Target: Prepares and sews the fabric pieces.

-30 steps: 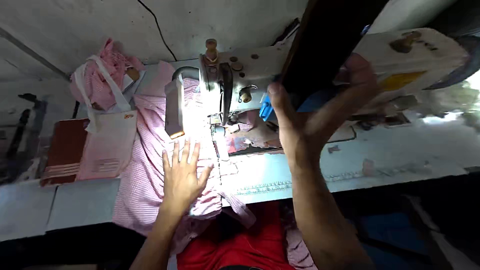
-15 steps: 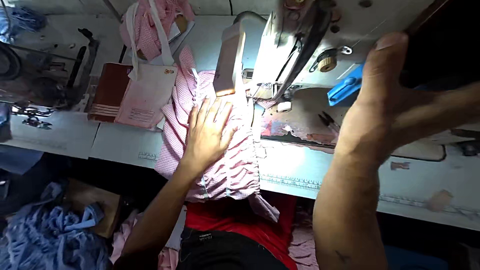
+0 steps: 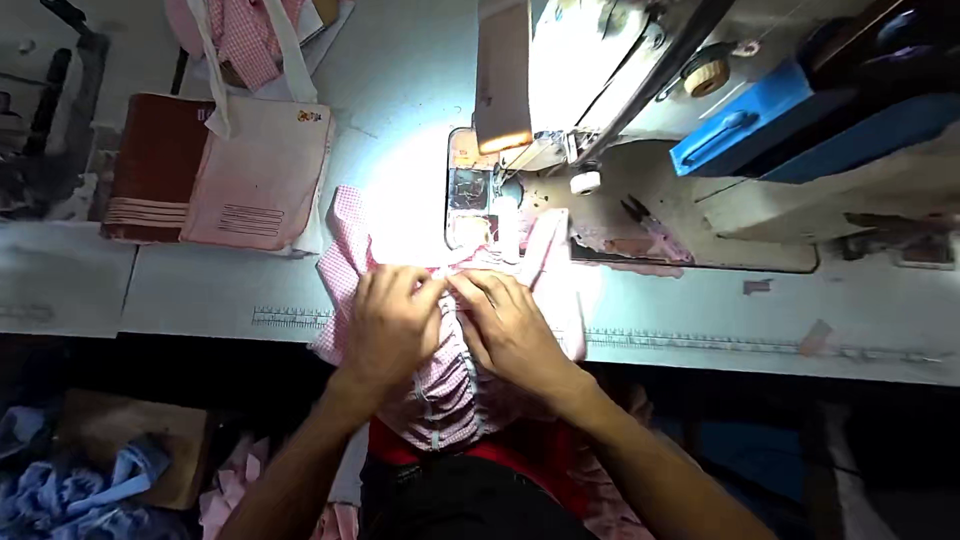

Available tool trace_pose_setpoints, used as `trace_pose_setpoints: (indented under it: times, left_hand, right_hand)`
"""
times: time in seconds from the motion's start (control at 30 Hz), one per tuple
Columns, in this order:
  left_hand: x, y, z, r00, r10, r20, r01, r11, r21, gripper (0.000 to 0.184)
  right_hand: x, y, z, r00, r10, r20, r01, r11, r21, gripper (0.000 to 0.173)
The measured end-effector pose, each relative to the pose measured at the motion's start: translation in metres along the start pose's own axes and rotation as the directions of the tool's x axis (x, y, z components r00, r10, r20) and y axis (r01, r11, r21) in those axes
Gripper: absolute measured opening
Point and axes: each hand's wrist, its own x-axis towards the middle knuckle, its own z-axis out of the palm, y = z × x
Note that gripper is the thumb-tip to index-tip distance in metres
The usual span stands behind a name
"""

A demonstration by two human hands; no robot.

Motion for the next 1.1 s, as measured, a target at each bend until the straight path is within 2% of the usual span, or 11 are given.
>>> trace_pose_setpoints:
  times: [0.07,0.2,0.3,0.43,0.53,0.67,0.8,0.9,0.97,1.03,1.1]
  left_hand:
    - [0.012,-0.021,0.009,0.998,-0.004,0.067,0.005,1.0,-0.022,0.033]
    - [0.023,-0.006,0.03,0.987,0.026,0.158,0.002,0.985,-0.172,0.055]
    - [0.045,0.0,0.05,0.999,-0.008,0.051,0.02,0.97,-0.242,0.039]
    - [0.07,-0.012,0.057,0.998,-0.029,0.048,0.039,0.973,-0.226,0.027]
    - [0.081,-0.025,0.049,0.999,-0.047,0.028,0.05,0.991,-0.121,0.037]
    - [0.063,-0.045,0.016,0.977,-0.133,0.168,0.111,0.985,0.134,0.076]
    - [0.039,-0.053,-0.025,0.953,-0.162,0.255,0.107,0.97,0.218,0.05]
    - [0.042,-0.026,-0.049,0.953,-0.275,0.125,0.219,0.915,0.338,0.023]
    - [0.056,-0.009,-0.04,0.988,-0.144,0.054,0.122,0.948,0.293,0.043]
    - [0.07,-0.003,-0.007,0.991,0.13,0.005,-0.13,0.99,0.05,0.03]
    - [0.079,-0.009,0.026,0.966,0.258,0.032,-0.251,0.957,-0.142,0.022]
  right_hand:
    - [-0.012,0.005,-0.008,0.993,0.09,0.081,-0.086,0.995,-0.052,0.042]
    - [-0.044,0.017,-0.039,0.955,0.297,0.016,-0.288,0.938,-0.192,0.046]
    - [-0.032,0.016,-0.056,0.901,0.433,-0.027,-0.431,0.883,-0.187,0.046]
    - [0.005,0.001,-0.021,0.875,0.38,-0.3,-0.344,0.924,0.169,0.026]
    - [0.021,0.016,0.003,0.904,0.346,-0.249,-0.34,0.938,0.07,0.026]
    - [0.022,0.038,-0.004,0.95,0.284,-0.128,-0.291,0.956,-0.031,0.033]
    - [0.028,0.046,-0.011,0.961,0.265,-0.074,-0.266,0.964,-0.001,0.038]
    - [0.029,0.043,-0.01,0.958,0.276,-0.079,-0.278,0.96,-0.023,0.04]
    - [0.029,0.041,-0.011,0.956,0.272,-0.107,-0.276,0.961,-0.02,0.041]
    - [0.028,0.039,-0.011,0.955,0.259,-0.147,-0.262,0.965,-0.006,0.036]
    - [0.026,0.038,-0.012,0.96,0.236,-0.148,-0.24,0.971,-0.006,0.032]
